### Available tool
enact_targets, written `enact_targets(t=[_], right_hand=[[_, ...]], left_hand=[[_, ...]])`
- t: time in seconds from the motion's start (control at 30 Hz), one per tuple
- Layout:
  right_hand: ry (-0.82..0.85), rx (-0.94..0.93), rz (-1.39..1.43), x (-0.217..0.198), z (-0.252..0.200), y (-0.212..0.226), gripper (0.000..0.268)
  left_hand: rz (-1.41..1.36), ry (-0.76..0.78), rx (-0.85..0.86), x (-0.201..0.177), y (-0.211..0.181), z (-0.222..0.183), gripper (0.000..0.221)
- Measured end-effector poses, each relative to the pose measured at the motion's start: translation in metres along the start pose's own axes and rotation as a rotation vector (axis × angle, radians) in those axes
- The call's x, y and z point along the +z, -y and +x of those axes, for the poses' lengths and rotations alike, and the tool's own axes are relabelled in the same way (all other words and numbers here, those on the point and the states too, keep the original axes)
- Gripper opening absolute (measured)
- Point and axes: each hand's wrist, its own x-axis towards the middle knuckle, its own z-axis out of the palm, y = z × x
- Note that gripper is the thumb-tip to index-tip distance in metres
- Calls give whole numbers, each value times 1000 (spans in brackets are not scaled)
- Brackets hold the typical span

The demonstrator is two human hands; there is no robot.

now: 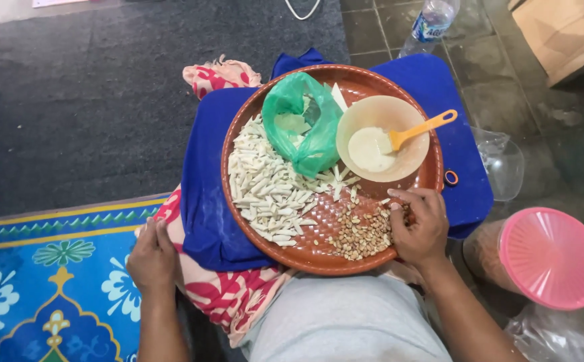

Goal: Preparing small food wraps by placing filling on a wrapper, brushing the edges with a liquid sealant, and rolling them up.

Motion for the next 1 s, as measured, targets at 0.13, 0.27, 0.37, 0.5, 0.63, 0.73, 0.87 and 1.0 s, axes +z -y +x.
enact_targets(t=[0.13,0.27,0.37,0.5,0.63,0.73,0.87,1.0], right_hand=[[31,-12,-15,1,-1,-6,27],[40,-12,11,-5,1,-5,26],[74,-16,40,-9,5,-2,23],[145,-105,69,-15,7,-7,25],[112,-251,198,-6,4,-25,14],[92,-327,315,-3,8,-27,31],[86,-306,379,-8,8,-39,36],[106,-215,360,-10,7,-54,35]], left_hand=[[84,-192,128,-2,17,-4,24],[69,-308,115,0,36,4,28],[204,-396,147,-5,60,4,25],[174,-411,104,-11,80,-7,31],[298,-449,82,3,115,-19,39],[290,-410,22,16,139,-27,44],[215,-187,-194,34,170,-37,53],[16,-51,-383,39,152,-42,53]])
